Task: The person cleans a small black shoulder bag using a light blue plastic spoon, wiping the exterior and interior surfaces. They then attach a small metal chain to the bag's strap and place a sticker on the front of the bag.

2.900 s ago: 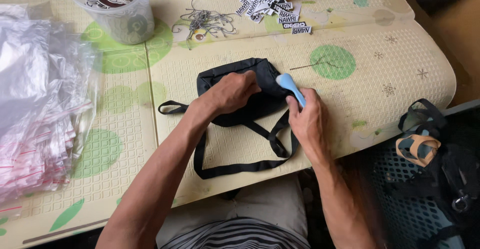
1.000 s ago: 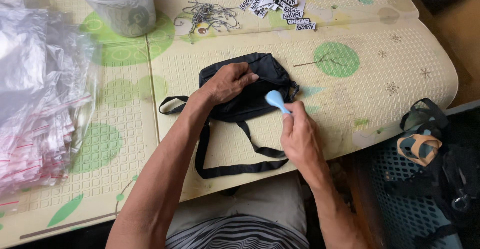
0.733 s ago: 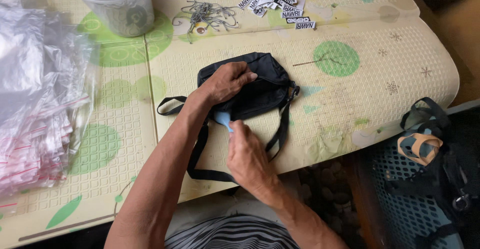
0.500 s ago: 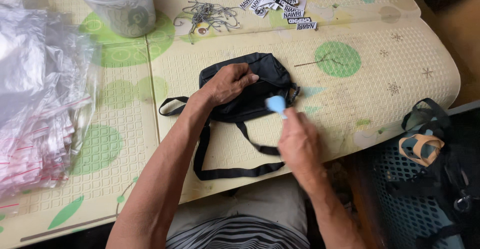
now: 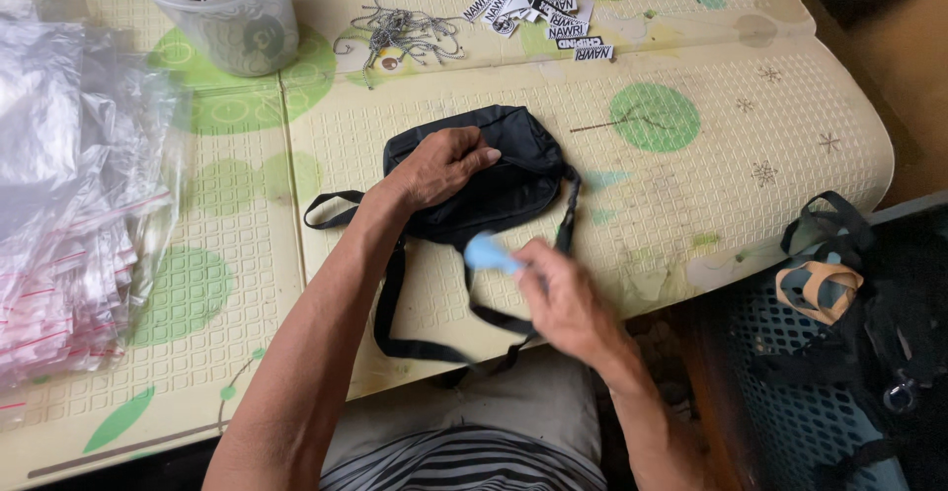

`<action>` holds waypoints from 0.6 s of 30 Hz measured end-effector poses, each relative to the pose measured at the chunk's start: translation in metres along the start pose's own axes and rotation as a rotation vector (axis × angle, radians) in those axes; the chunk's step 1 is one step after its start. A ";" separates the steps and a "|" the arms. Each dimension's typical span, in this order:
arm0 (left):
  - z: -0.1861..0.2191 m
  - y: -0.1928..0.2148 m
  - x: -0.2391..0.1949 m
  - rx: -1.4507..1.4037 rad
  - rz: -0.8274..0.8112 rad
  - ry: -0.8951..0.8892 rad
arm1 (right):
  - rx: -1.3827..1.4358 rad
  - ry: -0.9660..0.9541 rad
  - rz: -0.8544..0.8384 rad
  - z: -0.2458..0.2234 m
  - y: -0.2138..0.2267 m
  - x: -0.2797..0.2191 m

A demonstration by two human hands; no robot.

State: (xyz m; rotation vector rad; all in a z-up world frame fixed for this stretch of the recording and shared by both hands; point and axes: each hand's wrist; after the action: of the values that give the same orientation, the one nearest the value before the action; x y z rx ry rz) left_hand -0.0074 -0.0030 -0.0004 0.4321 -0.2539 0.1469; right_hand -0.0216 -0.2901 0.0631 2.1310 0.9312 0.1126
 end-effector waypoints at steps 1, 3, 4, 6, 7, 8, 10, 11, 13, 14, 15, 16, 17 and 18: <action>0.008 0.001 -0.001 0.003 0.002 -0.002 | 0.000 0.004 0.001 -0.013 0.004 -0.009; 0.024 0.002 -0.004 0.178 -0.066 -0.008 | 0.272 0.020 -0.436 -0.038 0.011 -0.030; 0.026 0.000 -0.004 0.182 -0.065 -0.010 | 0.272 0.024 -0.434 -0.022 0.011 -0.023; 0.029 -0.004 -0.008 0.153 -0.081 -0.008 | 0.564 0.147 -0.261 0.009 0.011 -0.011; 0.044 -0.006 -0.012 0.153 -0.084 -0.007 | 0.568 0.145 -0.261 0.019 0.019 -0.001; 0.060 -0.008 -0.014 0.222 -0.118 -0.019 | 0.556 0.149 -0.070 0.029 0.029 0.010; 0.085 -0.021 -0.015 0.293 -0.154 -0.035 | 0.545 0.150 0.125 0.039 0.047 0.030; 0.095 -0.032 -0.015 0.473 -0.148 -0.039 | 0.468 0.160 0.267 0.040 0.055 0.039; 0.097 -0.058 -0.006 0.657 -0.130 -0.043 | 0.389 0.178 0.404 0.049 0.060 0.066; 0.089 -0.074 0.002 0.699 -0.057 -0.068 | 0.384 0.165 0.497 0.058 0.055 0.082; 0.082 -0.090 0.010 0.740 0.016 -0.094 | 0.379 0.152 0.589 0.066 0.051 0.098; 0.077 -0.104 0.017 0.745 0.023 -0.096 | 0.380 0.162 0.589 0.076 0.044 0.107; 0.071 -0.119 0.025 0.837 0.035 -0.077 | 0.353 0.161 0.656 0.086 0.037 0.116; 0.065 -0.135 0.031 0.925 0.045 -0.054 | 0.325 0.156 0.721 0.096 0.028 0.124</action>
State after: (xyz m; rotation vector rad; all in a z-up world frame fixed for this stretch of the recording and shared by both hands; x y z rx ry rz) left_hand 0.0343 -0.1492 0.0121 1.3499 -0.2387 0.2960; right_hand 0.1202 -0.2815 -0.0100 2.7052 0.2251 0.5214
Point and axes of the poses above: each hand's wrist, its own x-axis towards the middle knuckle, its own y-axis out of the back of the hand, z = x × y, and after that the axes turned 12 degrees about -y, right-handed
